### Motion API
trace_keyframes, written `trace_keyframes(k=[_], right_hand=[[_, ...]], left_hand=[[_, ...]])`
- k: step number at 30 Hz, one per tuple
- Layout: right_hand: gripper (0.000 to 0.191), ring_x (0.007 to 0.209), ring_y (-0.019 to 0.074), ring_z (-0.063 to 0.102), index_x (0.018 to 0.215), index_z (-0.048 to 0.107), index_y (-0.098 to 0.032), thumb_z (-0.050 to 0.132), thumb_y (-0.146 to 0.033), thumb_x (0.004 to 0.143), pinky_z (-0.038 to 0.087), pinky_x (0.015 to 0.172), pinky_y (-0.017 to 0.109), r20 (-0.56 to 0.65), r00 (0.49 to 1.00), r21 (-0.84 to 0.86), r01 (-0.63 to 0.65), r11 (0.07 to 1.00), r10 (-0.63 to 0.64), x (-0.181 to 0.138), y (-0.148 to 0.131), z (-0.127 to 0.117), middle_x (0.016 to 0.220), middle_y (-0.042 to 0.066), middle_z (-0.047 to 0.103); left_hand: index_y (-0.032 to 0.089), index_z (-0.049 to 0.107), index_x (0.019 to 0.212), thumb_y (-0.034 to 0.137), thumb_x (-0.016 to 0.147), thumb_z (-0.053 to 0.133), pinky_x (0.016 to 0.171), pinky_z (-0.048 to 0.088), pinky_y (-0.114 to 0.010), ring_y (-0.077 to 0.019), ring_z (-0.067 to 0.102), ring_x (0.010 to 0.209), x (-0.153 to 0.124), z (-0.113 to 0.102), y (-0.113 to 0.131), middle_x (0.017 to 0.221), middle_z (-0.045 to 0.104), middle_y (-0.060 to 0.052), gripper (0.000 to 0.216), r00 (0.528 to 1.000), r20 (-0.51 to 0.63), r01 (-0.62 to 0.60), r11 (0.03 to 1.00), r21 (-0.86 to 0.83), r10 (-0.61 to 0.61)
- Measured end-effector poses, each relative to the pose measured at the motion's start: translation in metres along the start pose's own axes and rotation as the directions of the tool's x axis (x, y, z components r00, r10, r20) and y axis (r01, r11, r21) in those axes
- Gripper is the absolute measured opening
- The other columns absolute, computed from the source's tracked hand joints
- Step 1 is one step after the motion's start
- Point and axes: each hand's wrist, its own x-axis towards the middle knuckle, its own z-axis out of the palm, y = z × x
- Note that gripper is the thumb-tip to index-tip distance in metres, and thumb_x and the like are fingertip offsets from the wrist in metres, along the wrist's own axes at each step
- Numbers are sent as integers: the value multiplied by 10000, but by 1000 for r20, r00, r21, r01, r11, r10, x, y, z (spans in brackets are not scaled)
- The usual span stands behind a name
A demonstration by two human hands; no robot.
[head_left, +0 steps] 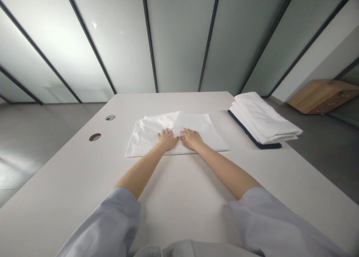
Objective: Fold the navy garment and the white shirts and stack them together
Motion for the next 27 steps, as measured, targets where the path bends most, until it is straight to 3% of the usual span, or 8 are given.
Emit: trace_keyframes(k=[2,4,8,12,18,27], right_hand=[[416,1338,226,412,1330,548,-221,328,-338,996,320,1072,407,-8,1000,10,-24,1000,24,8,5,4,1485,89,458],[433,1367,225,376,1365,520,-222,315,-332,1000,289,1096,413,-16,998,26,-61,998,62,15,8,6,1508,79,429],[445,1382,225,356,1377,513,-204,305,-306,997,268,1109,422,-25,995,50,-92,994,94,29,15,9,1511,90,423],[402,1326,218,417,1287,581,-192,331,-269,982,307,1074,402,-91,994,58,-63,996,68,35,22,10,1437,107,506],[334,1183,226,519,1126,653,-148,377,-203,946,342,1023,357,-151,986,28,-59,998,62,26,14,13,1203,131,652],[431,1374,273,357,1344,547,-181,317,-256,987,272,1094,429,-76,989,92,-116,989,124,9,-21,12,1429,108,511]], left_hand=[[130,443,1392,535,953,290,1101,265,-511,-327,297,1401,8,1,-1,1528,356,-172,616,998,-51,-31,1000,-3,30],[157,522,1307,491,961,315,1091,294,-467,-296,377,1343,12,1,2,1447,460,-149,524,987,-153,-53,999,-2,52],[190,588,1175,356,954,382,994,385,-426,-270,492,1189,8,-1,14,1237,580,-133,345,963,-271,-14,1000,-9,11],[183,592,1178,389,948,393,989,391,-454,-287,501,1172,-2,-1,23,1214,593,-135,368,971,-238,9,1000,-14,-12],[232,456,1394,399,978,273,1111,264,-526,-285,335,1375,-5,11,20,1475,432,-116,485,977,-214,-23,1000,-17,19],[232,366,1471,347,989,196,1129,255,-512,-268,285,1427,0,13,14,1533,370,-112,524,987,-150,-56,998,-12,54]])
